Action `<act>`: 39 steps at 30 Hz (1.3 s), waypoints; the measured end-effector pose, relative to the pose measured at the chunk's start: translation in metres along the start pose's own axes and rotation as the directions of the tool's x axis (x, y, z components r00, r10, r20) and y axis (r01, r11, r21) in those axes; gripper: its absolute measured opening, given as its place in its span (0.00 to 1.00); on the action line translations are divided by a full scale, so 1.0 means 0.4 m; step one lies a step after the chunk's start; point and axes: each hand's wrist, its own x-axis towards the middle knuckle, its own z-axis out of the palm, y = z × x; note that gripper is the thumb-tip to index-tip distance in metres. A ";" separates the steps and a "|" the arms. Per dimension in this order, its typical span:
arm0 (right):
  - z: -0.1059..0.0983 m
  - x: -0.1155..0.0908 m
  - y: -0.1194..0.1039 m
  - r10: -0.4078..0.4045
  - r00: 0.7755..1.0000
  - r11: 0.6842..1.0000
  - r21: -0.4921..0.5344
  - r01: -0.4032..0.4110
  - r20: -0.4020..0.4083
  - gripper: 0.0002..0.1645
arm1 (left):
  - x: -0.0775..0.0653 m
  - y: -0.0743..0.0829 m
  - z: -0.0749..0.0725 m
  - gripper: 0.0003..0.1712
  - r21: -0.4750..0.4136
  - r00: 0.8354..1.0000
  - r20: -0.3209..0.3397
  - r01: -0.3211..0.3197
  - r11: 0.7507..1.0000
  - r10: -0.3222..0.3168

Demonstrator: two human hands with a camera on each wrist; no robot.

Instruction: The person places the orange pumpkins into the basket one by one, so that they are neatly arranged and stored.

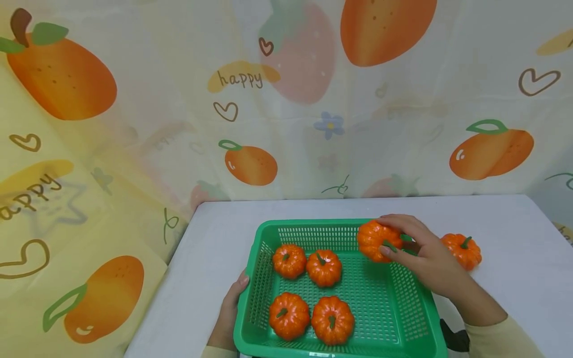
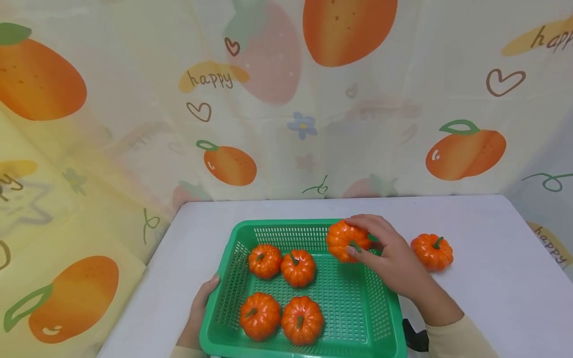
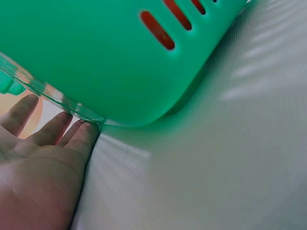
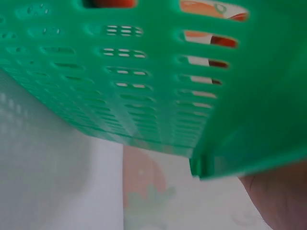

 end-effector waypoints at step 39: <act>0.074 0.070 0.020 0.044 0.984 0.990 -0.140 -0.020 0.170 0.25 | 0.017 -0.071 -0.080 0.44 -0.055 0.997 0.063 0.055 0.997 -0.051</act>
